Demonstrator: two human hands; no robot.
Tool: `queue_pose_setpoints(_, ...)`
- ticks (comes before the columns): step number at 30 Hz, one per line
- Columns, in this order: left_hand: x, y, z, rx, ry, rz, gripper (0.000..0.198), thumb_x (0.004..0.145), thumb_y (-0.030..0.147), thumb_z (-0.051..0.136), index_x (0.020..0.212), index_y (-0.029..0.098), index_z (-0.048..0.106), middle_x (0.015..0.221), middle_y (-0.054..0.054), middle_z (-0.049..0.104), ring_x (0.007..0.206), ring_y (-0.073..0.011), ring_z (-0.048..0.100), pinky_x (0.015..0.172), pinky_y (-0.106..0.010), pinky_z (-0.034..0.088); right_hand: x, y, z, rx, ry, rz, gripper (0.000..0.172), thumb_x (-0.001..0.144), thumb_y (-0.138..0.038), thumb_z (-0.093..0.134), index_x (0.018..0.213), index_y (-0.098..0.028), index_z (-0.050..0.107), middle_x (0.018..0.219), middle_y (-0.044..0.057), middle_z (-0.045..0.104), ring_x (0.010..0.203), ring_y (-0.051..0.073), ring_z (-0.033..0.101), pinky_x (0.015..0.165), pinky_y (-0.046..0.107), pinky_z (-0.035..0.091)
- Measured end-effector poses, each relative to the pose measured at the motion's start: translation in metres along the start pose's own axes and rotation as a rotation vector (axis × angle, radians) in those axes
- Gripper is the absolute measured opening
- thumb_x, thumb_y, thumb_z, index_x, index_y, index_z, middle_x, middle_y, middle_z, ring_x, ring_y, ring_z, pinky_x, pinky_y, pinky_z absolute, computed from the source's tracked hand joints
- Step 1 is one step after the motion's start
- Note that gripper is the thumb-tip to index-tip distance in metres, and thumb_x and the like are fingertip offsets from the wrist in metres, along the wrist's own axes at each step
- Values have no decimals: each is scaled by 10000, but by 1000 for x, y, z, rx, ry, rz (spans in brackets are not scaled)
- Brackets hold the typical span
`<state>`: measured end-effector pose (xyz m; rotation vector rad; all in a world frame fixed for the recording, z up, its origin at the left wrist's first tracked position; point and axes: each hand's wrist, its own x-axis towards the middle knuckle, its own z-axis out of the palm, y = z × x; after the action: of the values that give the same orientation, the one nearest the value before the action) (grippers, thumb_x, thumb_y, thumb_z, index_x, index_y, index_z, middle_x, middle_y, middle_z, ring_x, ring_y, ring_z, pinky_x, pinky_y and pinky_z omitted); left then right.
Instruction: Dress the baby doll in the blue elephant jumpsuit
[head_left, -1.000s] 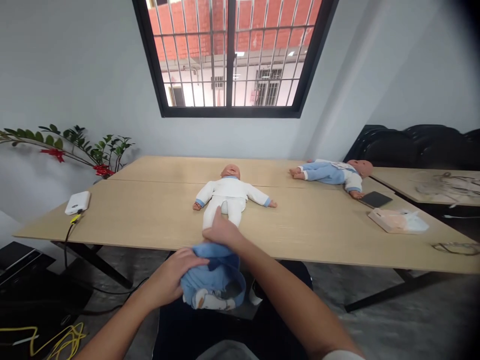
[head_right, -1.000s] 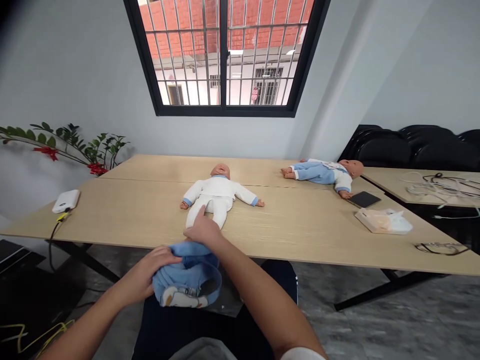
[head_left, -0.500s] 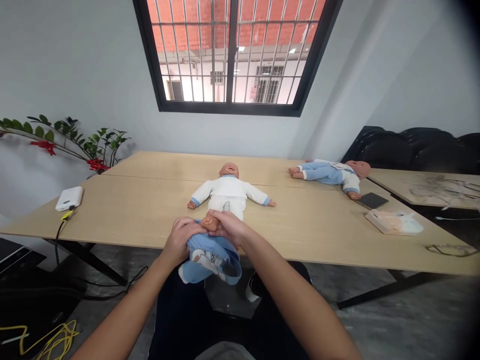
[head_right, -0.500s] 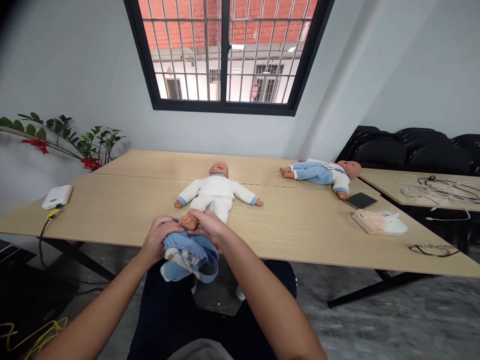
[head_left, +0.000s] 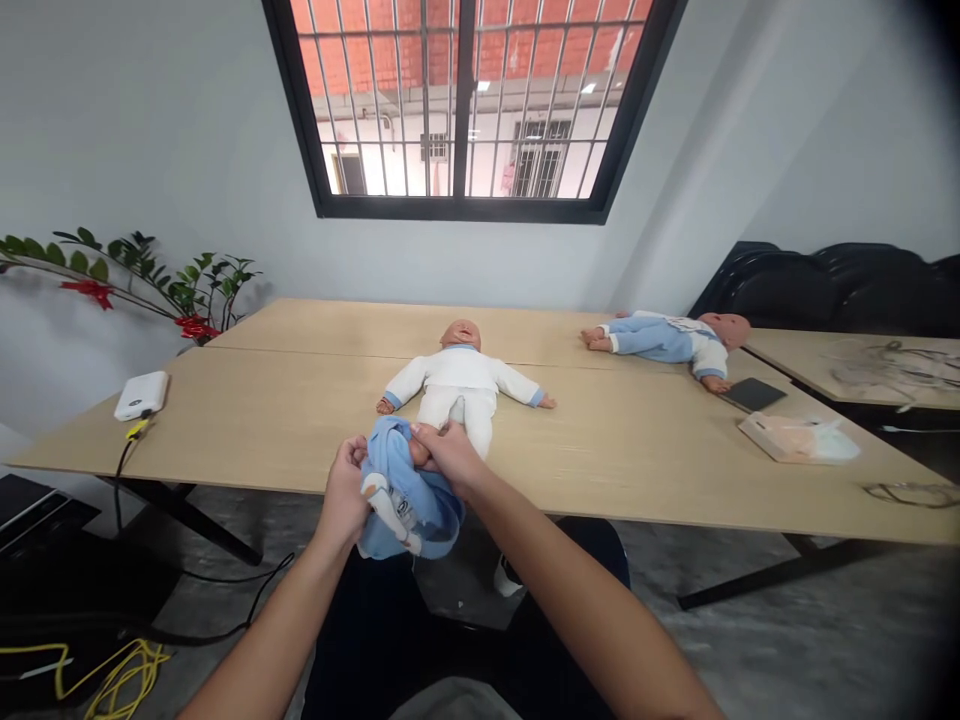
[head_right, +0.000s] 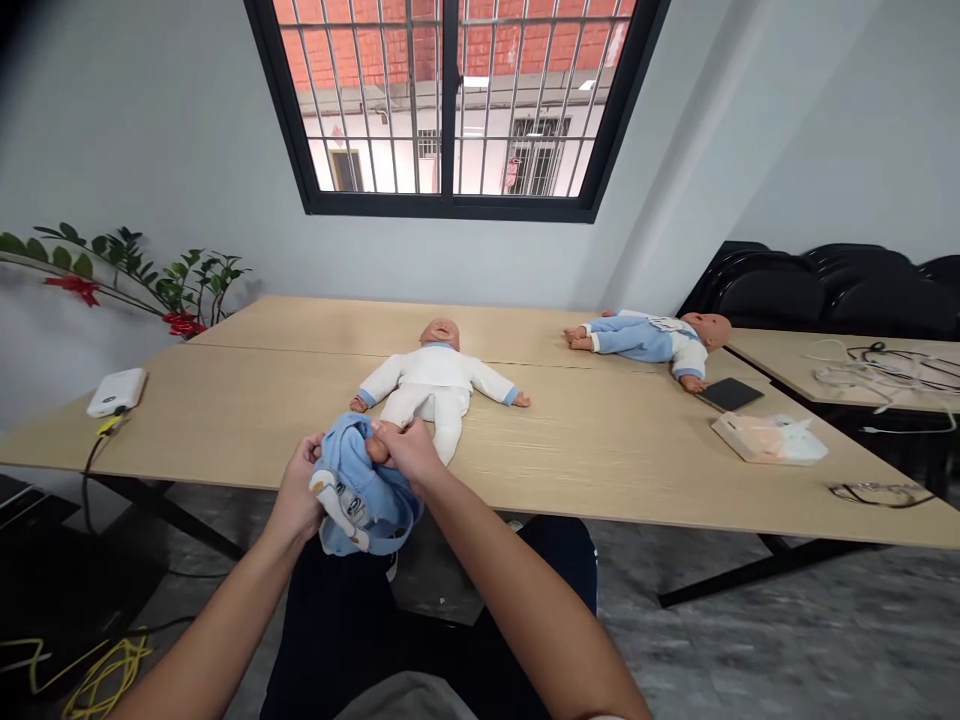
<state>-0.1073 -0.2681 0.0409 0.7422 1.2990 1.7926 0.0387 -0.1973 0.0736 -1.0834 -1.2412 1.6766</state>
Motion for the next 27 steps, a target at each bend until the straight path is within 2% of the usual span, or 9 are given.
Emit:
queue_pose_setpoints(4,-12,-3,2,-4,-43,16,436,584,243,840,889,204,531,809,42,655,665,-99,591,616,-203,481,5,6,2,24,36,-12,539,771,-501,817,1104,-180,540,1055,75,711,991,192,691,813,308,598)
queue_pose_setpoints(8,-18,-15,-3,60,-17,64,444,615,287,845,1004,165,668,944,-64,760,859,-214,708,758,-313,573,1,7,7,71,43,-75,486,749,-473,823,1050,-177,580,1036,73,732,967,188,691,843,295,569)
queue_pose_setpoints(11,-20,-23,-10,172,39,173,384,693,297,803,1048,163,743,1102,-96,762,1040,-254,704,932,-369,562,-5,8,9,20,51,-54,405,803,-468,783,1019,-188,587,889,39,716,806,170,673,741,290,559)
queue_pose_setpoints(14,-19,-26,-16,257,89,279,340,774,298,753,1094,186,774,1205,-85,724,1158,-243,662,1020,-345,521,-8,12,8,-35,4,-12,323,840,-420,759,1009,-196,600,798,24,693,675,166,637,660,309,548)
queue_pose_setpoints(17,-16,-25,-18,215,122,240,396,784,299,763,1169,209,735,1206,-68,717,1115,-217,676,975,-315,536,-8,19,6,37,-72,40,353,837,-371,761,1104,-199,606,1031,68,743,797,191,703,722,336,589)
queue_pose_setpoints(20,-13,-26,-18,131,237,279,404,714,255,814,1080,218,647,1024,-20,713,928,-162,689,842,-272,550,-8,22,3,105,-125,85,490,800,-372,800,1208,-201,592,1266,92,710,1031,228,719,846,353,609)
queue_pose_setpoints(22,-13,-29,-20,138,289,394,371,665,198,828,927,216,566,935,13,680,852,-129,665,783,-239,533,-9,21,1,107,-150,105,519,781,-357,816,1223,-197,595,1265,92,717,1086,242,708,860,350,605)
queue_pose_setpoints(24,-15,-34,-23,191,284,474,350,662,162,817,826,209,512,935,11,679,867,-126,663,778,-231,527,-8,19,0,59,-146,127,508,777,-363,818,1201,-187,600,1197,96,739,1033,255,719,767,340,605)
queue_pose_setpoints(27,-23,-43,-28,261,289,454,282,688,182,804,843,206,569,971,-12,710,905,-156,689,789,-258,549,-6,20,0,61,-135,149,499,768,-373,828,1172,-183,604,1152,102,751,983,259,729,717,336,594)
